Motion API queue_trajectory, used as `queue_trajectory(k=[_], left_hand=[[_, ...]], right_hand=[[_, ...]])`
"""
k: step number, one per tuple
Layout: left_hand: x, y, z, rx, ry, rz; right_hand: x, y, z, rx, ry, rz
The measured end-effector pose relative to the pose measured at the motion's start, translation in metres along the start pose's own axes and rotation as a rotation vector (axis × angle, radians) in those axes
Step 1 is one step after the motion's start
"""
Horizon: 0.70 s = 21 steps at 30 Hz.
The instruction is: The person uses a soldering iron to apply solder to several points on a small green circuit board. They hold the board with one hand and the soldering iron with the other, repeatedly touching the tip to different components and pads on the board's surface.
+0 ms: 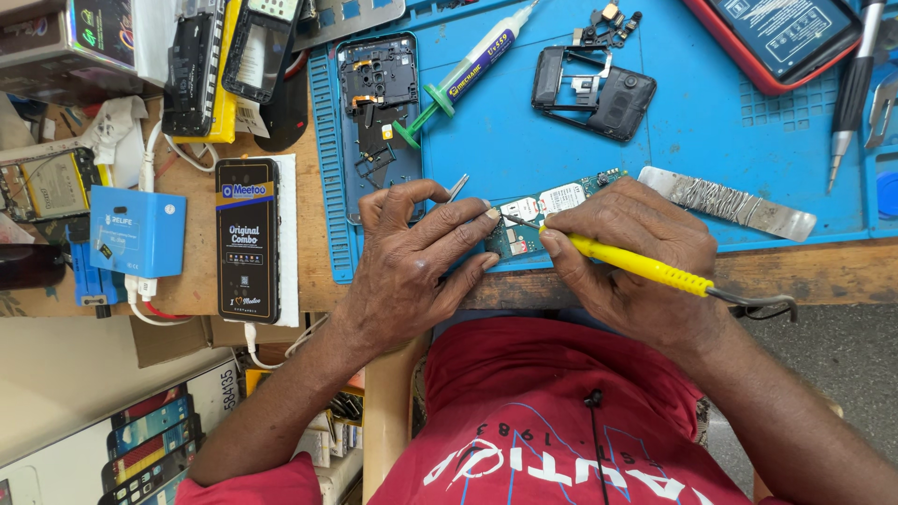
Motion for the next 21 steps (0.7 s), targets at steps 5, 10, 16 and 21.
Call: queue_trajectory(k=[5, 10, 16, 21], left_hand=[[-0.0015, 0.0013, -0.0014, 0.002, 0.000, -0.004], [-0.0019, 0.0022, -0.0016, 0.007, -0.010, -0.004], [-0.0013, 0.0021, -0.0018, 0.005, 0.002, -0.003], [-0.0014, 0.0015, -0.0007, 0.002, 0.011, 0.000]], right_hand=[[0.0001, -0.0017, -0.0017, -0.020, -0.007, -0.003], [0.0001, -0.0066, -0.0038, -0.068, -0.033, -0.023], [-0.0013, -0.0079, -0.0047, -0.071, -0.025, -0.033], [0.0000, -0.0062, -0.0036, -0.069, -0.020, -0.029]])
Point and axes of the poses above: each hand's wrist, its own z-axis away from the middle knuckle, its own x-axis out of the palm, y = z × x, the point moved 8 cm from there along -z, towards the middle knuckle, and after that the axes turned 7 degrees about y, right-handed, at the moved point
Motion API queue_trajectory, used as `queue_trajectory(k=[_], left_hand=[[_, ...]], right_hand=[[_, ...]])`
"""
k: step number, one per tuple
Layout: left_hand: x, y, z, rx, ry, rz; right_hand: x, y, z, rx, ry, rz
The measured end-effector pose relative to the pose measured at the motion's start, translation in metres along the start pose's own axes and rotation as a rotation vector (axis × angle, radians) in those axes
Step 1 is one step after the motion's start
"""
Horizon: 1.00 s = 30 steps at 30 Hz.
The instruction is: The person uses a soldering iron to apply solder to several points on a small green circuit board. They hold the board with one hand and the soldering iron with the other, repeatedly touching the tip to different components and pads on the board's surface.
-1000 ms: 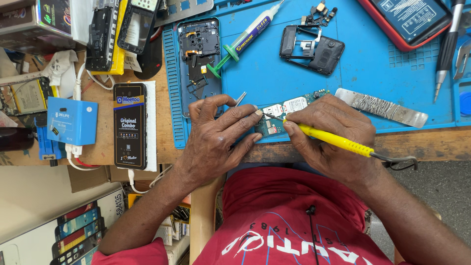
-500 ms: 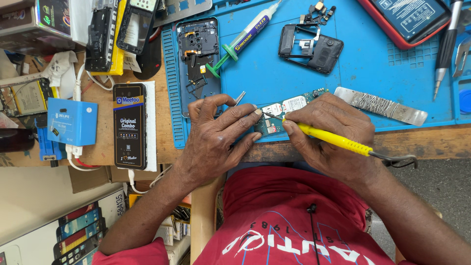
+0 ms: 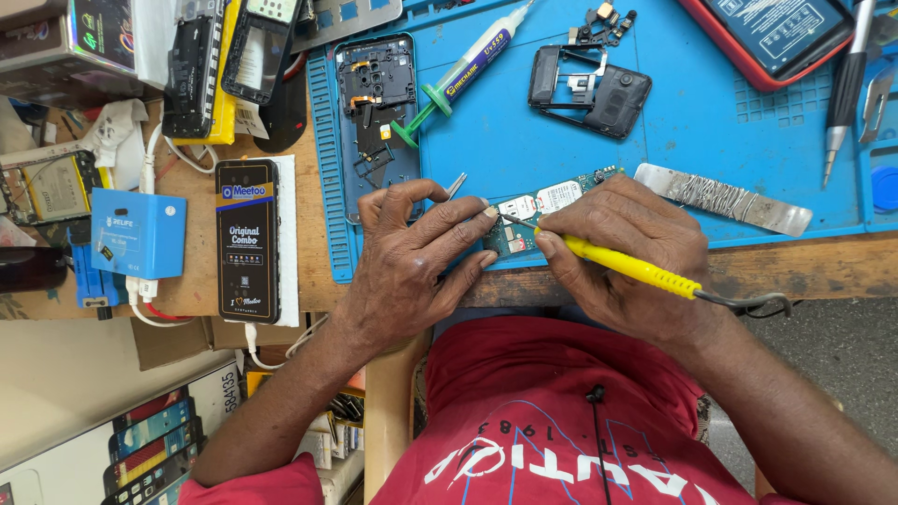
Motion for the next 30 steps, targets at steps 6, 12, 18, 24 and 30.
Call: queue_trajectory(k=[6, 12, 18, 24, 30], left_hand=[[-0.0003, -0.0003, -0.0002, -0.001, 0.003, 0.000], [-0.0006, 0.0003, -0.0005, -0.005, 0.003, 0.000], [-0.0011, 0.0014, -0.0013, 0.002, 0.002, -0.005], [-0.0006, 0.0011, -0.0004, -0.007, -0.002, -0.004], [-0.0005, 0.0014, -0.0004, -0.014, -0.002, 0.002]], right_hand=[[-0.0001, 0.0012, 0.0016, -0.005, 0.015, -0.001], [0.0001, 0.0015, 0.0018, -0.002, 0.013, -0.003], [-0.0011, 0.0015, 0.0018, 0.001, 0.014, -0.014], [-0.0007, 0.0004, 0.0011, -0.010, 0.013, -0.006], [-0.0001, -0.0018, -0.0011, -0.024, -0.014, -0.008]])
Point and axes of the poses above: each hand's wrist, its own z-axis away from the middle knuckle, its own x-axis out of the palm, y = z × x, the point moved 8 cm from there along -z, towards the middle knuckle, and after that the axes turned 7 degrees about y, right-handed, at the moved point
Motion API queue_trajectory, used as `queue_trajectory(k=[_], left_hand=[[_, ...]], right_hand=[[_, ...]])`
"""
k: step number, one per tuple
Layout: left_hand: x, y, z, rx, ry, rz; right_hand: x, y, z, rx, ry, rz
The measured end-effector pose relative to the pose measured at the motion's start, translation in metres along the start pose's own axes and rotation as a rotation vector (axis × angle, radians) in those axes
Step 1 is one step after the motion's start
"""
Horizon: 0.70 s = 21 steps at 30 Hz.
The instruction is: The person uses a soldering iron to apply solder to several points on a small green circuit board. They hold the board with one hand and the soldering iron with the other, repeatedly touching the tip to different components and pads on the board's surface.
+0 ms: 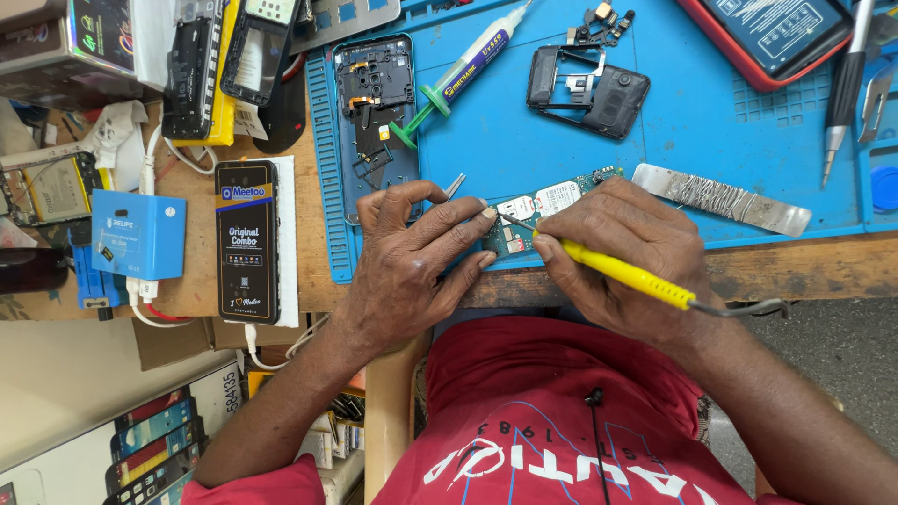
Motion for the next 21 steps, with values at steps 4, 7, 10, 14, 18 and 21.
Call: queue_trajectory(k=[4, 7, 10, 14, 18, 21], left_hand=[[-0.001, 0.001, 0.000, 0.008, 0.000, -0.009], [-0.002, 0.002, -0.001, -0.012, 0.004, -0.009], [-0.005, 0.001, -0.002, -0.036, 0.017, 0.003], [-0.004, -0.006, 0.000, -0.129, 0.025, 0.097], [-0.003, -0.004, -0.003, -0.078, 0.086, 0.138], [-0.005, -0.002, -0.004, -0.044, 0.123, 0.142]], right_hand=[[-0.001, -0.004, 0.003, -0.051, -0.011, 0.000], [-0.005, 0.003, 0.005, 0.020, 0.006, -0.025], [-0.030, 0.009, 0.006, 0.142, 0.226, -0.117], [-0.035, 0.005, -0.004, 0.094, 0.116, 0.027], [-0.024, 0.002, -0.014, -0.047, -0.099, 0.278], [-0.019, 0.010, -0.013, 0.001, -0.180, 0.245]])
Point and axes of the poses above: each hand's wrist, its own z-axis away from the middle knuckle, its own x-axis out of the palm, y = z × x, the point moved 8 cm from there along -z, towards the middle knuckle, and after that the axes turned 7 degrees about y, right-handed, at the moved point
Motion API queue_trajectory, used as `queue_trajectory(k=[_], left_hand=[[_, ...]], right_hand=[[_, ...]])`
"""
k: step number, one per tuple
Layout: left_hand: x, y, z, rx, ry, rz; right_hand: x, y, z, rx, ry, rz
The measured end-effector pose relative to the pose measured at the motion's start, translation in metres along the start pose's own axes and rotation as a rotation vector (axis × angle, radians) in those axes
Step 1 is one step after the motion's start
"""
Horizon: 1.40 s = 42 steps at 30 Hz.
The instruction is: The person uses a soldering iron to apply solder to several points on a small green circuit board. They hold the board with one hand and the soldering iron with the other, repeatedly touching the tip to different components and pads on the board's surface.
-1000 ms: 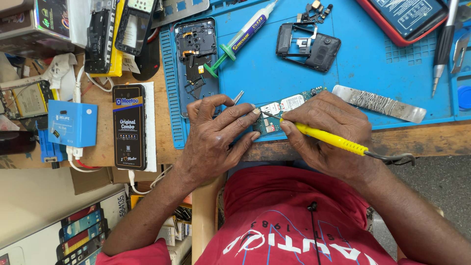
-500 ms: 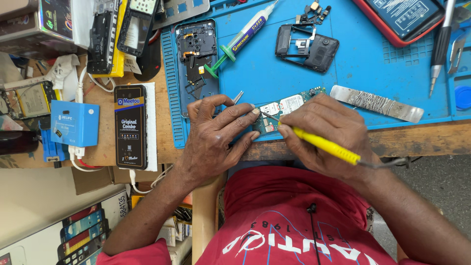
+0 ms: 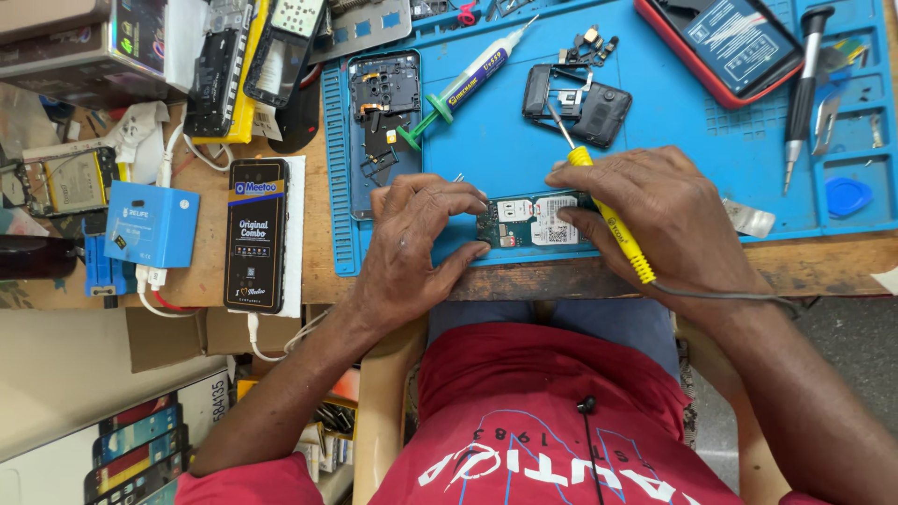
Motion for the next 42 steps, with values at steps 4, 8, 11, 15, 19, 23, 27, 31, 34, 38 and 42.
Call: queue_trajectory(k=[4, 8, 11, 15, 19, 23, 27, 31, 34, 38, 42], left_hand=[[0.001, -0.002, 0.001, -0.002, 0.017, 0.044], [-0.003, -0.006, 0.006, -0.099, 0.093, 0.230], [0.003, -0.011, 0.010, -0.359, 0.235, 0.718], [0.036, -0.001, 0.003, -0.491, 0.192, 1.128], [0.054, -0.006, 0.000, -0.548, 0.169, 1.224], [0.057, -0.009, 0.000, -0.551, 0.117, 1.286], [0.062, -0.009, 0.001, -0.587, 0.051, 1.317], [0.068, -0.010, 0.000, -0.587, -0.007, 1.342], [0.070, -0.011, 0.003, -0.582, -0.038, 1.320], [0.072, -0.009, 0.001, -0.557, -0.068, 1.263], [0.072, -0.006, 0.000, -0.513, -0.082, 1.208]], right_hand=[[0.010, 0.021, 0.009, 0.214, -0.035, -0.169], [0.016, 0.036, 0.024, 0.422, 0.085, -0.493], [0.016, 0.042, 0.039, 0.603, 0.286, -0.679], [0.025, 0.025, 0.055, 0.675, 0.546, -0.959], [0.027, 0.007, 0.062, 0.606, 0.520, -0.796], [0.014, 0.005, 0.064, 0.521, 0.489, -0.550], [0.003, 0.000, 0.049, 0.283, 0.458, -0.401], [0.003, 0.000, 0.033, 0.182, 0.392, -0.322], [0.005, 0.007, 0.024, 0.208, 0.330, -0.332], [0.009, 0.010, 0.015, 0.198, 0.266, -0.348], [0.013, 0.010, 0.014, 0.198, 0.204, -0.312]])
Point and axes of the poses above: each hand's wrist, its own z-axis away from the middle knuckle, its own x-axis out of the palm, y = z × x, the point moved 8 cm from there along -z, towards the middle knuckle, and after that the axes turned 7 degrees about y, right-handed, at the moved point
